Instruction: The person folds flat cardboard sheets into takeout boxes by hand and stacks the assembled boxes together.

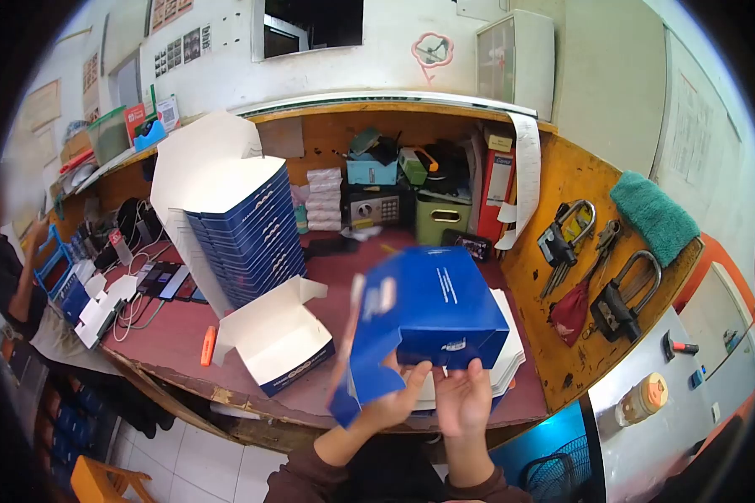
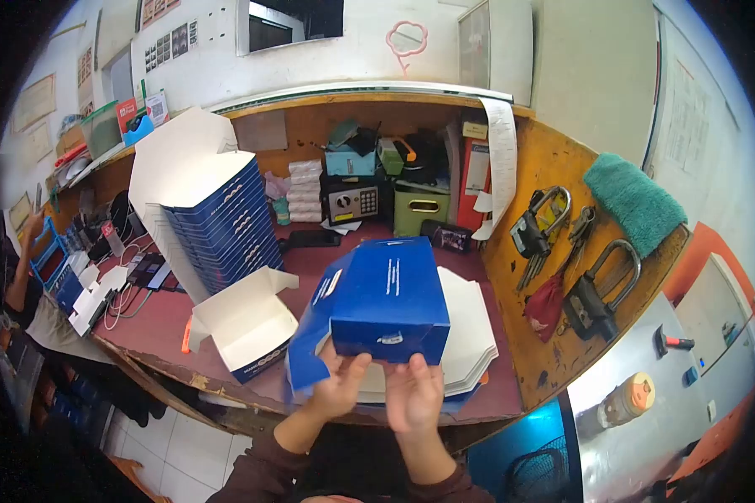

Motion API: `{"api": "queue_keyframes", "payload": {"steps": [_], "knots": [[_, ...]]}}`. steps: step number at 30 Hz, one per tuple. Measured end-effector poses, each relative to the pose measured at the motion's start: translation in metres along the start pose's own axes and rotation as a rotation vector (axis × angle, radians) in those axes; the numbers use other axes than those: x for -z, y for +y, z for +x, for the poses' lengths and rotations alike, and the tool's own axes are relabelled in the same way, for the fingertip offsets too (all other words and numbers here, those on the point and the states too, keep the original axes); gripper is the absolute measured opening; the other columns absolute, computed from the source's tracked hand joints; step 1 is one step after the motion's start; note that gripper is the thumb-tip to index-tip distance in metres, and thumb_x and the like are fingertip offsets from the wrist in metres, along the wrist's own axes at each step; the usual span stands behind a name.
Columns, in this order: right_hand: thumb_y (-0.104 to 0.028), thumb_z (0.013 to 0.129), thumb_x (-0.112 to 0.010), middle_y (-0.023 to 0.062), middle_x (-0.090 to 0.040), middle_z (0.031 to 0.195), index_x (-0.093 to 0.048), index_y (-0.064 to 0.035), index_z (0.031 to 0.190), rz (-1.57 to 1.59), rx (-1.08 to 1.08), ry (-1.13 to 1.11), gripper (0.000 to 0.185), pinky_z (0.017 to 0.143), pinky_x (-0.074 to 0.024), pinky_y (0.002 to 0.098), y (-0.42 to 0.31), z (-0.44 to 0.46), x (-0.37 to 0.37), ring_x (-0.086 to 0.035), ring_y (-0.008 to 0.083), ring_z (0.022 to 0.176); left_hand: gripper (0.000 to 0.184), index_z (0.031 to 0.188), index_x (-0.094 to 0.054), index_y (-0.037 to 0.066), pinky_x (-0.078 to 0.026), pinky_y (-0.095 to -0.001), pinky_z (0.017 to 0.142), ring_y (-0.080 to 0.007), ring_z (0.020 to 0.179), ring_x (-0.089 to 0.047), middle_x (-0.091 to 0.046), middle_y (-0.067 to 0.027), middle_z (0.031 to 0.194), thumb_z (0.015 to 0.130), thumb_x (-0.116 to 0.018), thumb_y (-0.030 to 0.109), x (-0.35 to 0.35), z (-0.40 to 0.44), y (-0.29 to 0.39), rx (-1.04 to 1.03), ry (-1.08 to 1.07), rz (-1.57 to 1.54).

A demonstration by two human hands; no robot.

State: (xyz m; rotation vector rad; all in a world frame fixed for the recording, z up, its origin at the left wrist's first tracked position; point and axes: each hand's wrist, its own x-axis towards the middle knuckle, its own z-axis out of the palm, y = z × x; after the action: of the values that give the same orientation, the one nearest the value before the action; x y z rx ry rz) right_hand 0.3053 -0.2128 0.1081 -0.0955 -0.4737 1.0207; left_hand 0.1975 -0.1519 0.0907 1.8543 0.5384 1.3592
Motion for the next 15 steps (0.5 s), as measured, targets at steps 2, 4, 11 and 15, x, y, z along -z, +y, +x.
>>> {"api": "queue_keyframes", "payload": {"steps": [2,4,11,15], "knots": [[-0.006,0.084,-0.057,0.0071,-0.061,0.103,-0.053,-0.0035,0.112,0.013,-0.064,0.007,0.028,0.086,-0.0452,0.0322,-0.012,0.0,0.009,-0.057,0.0174,0.093,0.044,0.125,-0.041,-0.005,-0.035,-0.0366,0.098,-0.0234,0.117,-0.042,-0.049,-0.0156,0.12,0.093,-0.044,0.024,0.0,0.008,0.006,-0.013,0.11,-0.354],[-0.004,0.083,-0.057,0.0072,-0.061,0.103,-0.051,-0.003,0.114,-0.058,-0.08,0.027,0.031,0.085,-0.0461,0.0321,-0.015,0.001,0.001,-0.058,0.0179,0.092,0.047,0.125,-0.042,-0.004,-0.033,-0.0377,0.1,-0.0235,0.118,-0.041,-0.049,-0.0153,0.12,0.092,-0.046,0.029,0.018,0.02,0.033,0.116,0.062,-0.955],[-0.002,0.078,-0.063,0.0089,-0.052,0.116,-0.042,-0.0032,0.123,-0.46,0.56,-0.069,0.05,0.095,-0.0392,0.037,0.019,-0.018,-0.013,-0.051,0.0217,0.106,0.055,0.123,-0.046,0.006,-0.035,-0.0342,0.097,-0.0157,0.111,-0.047,-0.054,-0.0023,0.117,0.076,-0.071,0.02,0.0,0.01,0.027,0.248,0.123,-0.797],[0.0,0.072,-0.069,0.0081,-0.053,0.117,-0.047,-0.0041,0.12,-0.505,0.416,-0.123,0.052,0.097,-0.0361,0.0356,0.041,-0.023,-0.002,-0.051,0.0208,0.107,0.06,0.127,-0.043,0.01,-0.033,-0.0366,0.098,-0.0191,0.114,-0.046,-0.05,-0.0029,0.123,0.078,-0.068,0.034,0.003,0.01,0.027,0.32,0.07,-0.975]]}}
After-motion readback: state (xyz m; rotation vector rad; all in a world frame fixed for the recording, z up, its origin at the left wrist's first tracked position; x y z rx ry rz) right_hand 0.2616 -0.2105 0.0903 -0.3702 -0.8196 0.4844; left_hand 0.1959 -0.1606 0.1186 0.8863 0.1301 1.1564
